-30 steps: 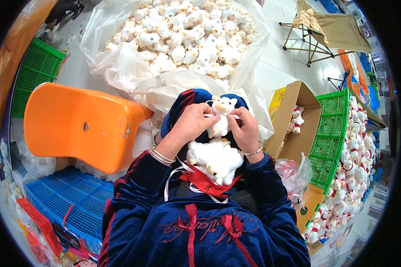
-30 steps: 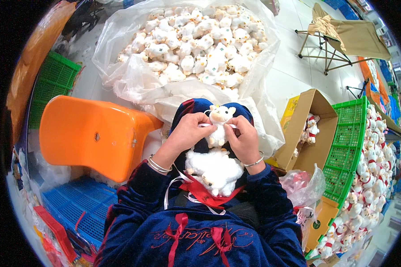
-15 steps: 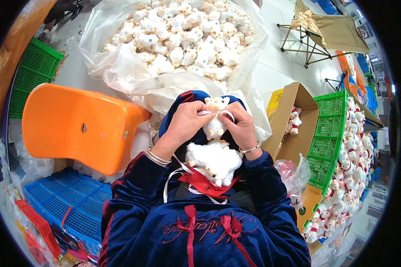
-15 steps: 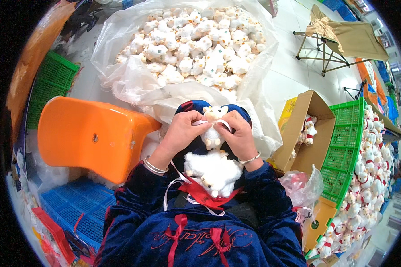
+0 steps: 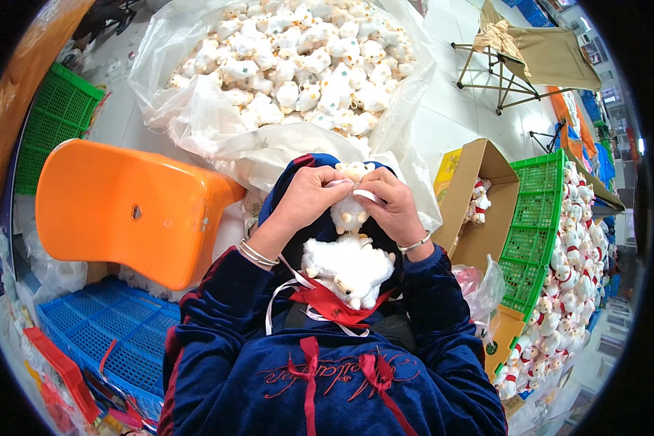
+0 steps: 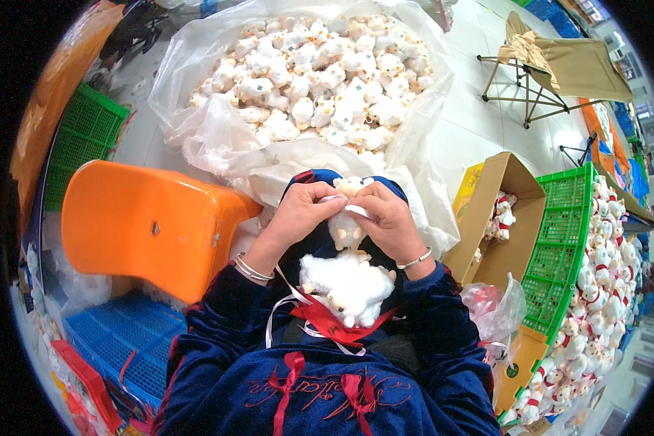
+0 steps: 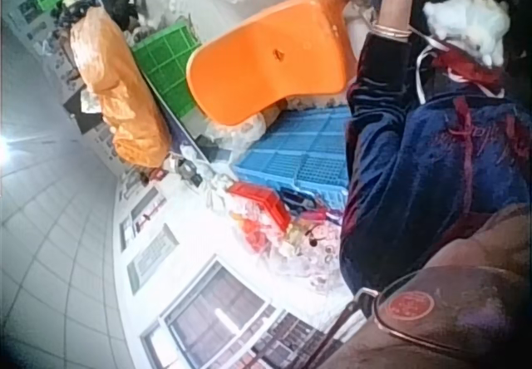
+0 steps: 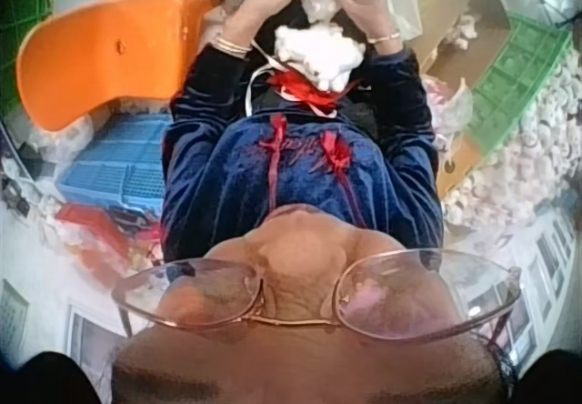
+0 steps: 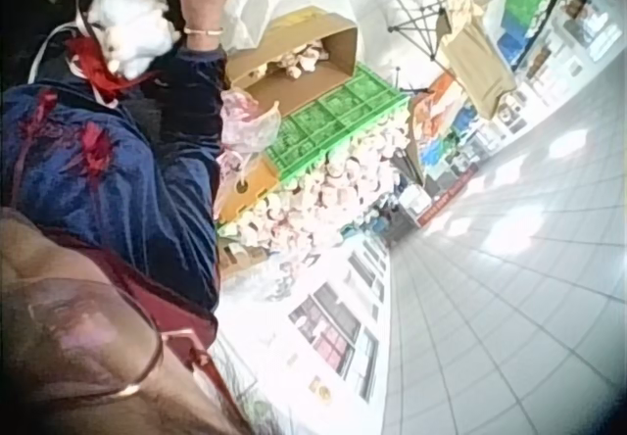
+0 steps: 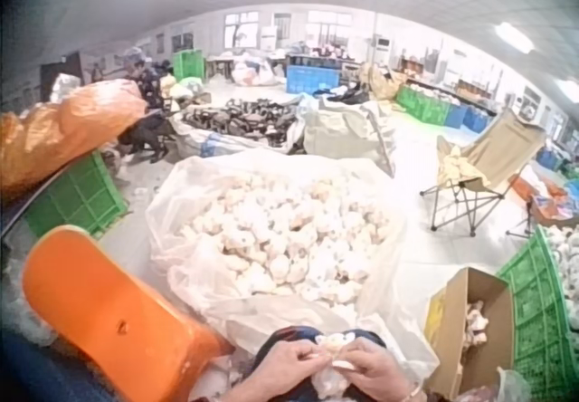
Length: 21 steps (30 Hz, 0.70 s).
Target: The person sits on the floor and ties red ribbons around the necks of small white plush toys. They pick up each toy, wrap the ribbon, and tie a bow by hand, then place the finished toy aside.
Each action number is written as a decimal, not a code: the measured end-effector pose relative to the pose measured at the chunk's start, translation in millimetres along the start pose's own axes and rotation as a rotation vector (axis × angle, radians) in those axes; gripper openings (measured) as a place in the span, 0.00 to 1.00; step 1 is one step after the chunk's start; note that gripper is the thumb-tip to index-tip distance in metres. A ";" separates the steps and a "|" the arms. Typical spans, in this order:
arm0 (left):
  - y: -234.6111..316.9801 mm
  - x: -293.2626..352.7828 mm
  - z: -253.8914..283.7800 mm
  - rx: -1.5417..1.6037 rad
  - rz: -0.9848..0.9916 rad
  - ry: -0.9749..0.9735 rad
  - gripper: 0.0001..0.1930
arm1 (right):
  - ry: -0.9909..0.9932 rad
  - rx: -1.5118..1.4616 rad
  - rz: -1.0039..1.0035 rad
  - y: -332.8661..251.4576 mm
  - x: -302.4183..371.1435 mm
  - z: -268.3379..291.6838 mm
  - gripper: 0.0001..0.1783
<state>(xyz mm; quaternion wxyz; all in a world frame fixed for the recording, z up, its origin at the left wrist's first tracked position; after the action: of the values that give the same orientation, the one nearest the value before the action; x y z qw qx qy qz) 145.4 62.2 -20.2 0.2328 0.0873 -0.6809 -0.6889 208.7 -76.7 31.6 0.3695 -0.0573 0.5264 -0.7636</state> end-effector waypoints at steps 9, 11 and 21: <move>-6.3 -9.8 -8.8 -0.083 0.038 -0.115 0.13 | -0.030 0.058 -0.040 11.3 -3.1 -4.5 0.13; -4.8 -9.3 -9.5 -0.021 0.014 -0.170 0.12 | -0.032 0.086 -0.065 13.5 -4.7 -4.2 0.12; -6.4 -6.3 -19.6 -0.139 -0.126 0.002 0.11 | -0.009 -0.126 -0.190 23.2 -11.6 -7.5 0.08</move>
<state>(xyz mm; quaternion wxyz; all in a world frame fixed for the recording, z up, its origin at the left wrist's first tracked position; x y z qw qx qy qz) 158.2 47.2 -28.8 0.1950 0.1144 -0.6243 -0.7477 225.2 -67.8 12.2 0.2934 -0.1333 0.5639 -0.7604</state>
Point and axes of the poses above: each hand's wrist, its own x-axis away from the middle knuckle, its own z-axis out of the back of the hand, y = z × x, the point moved 8 cm from there along -x, towards the middle knuckle, and after that the axes turned 13 degrees about y, right-handed, at the moved point
